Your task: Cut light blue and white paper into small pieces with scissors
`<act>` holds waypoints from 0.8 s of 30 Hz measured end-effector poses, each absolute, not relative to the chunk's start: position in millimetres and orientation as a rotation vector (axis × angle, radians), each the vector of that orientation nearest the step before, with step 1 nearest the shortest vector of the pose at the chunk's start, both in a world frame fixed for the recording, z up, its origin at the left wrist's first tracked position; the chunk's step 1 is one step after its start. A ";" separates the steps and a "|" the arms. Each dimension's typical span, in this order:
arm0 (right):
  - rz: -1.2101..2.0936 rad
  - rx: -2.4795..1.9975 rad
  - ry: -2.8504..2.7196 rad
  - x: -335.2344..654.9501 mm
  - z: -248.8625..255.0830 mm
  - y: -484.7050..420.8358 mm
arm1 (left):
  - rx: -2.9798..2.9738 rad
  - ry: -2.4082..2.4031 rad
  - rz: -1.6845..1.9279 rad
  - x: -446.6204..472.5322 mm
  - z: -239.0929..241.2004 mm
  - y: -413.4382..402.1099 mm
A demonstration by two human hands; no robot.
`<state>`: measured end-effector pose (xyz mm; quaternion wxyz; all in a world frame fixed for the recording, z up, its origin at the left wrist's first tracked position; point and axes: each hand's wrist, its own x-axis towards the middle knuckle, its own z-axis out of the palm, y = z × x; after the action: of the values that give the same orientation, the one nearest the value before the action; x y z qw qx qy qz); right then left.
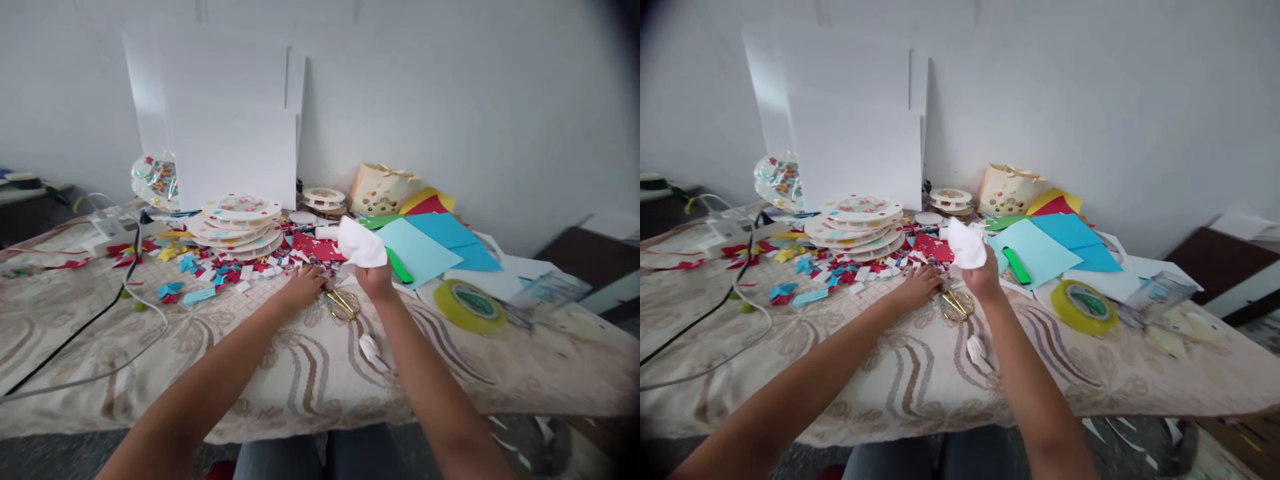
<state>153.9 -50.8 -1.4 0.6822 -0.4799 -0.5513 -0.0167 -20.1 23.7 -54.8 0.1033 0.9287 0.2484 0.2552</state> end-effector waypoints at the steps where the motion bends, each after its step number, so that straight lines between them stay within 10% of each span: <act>1: -0.088 -1.085 -1.236 161.4 -3.0 -48.8 | 2.816 0.742 0.653 -20.2 -53.8 25.4; 24: 0.732 -0.926 -0.822 169.7 11.3 -53.5 | 2.640 0.691 1.069 -27.2 -29.2 29.2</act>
<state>169.7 -53.5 11.3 0.7523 -0.4243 -0.3763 0.3352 -27.2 29.2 -29.2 0.1051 0.8957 0.2345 0.3628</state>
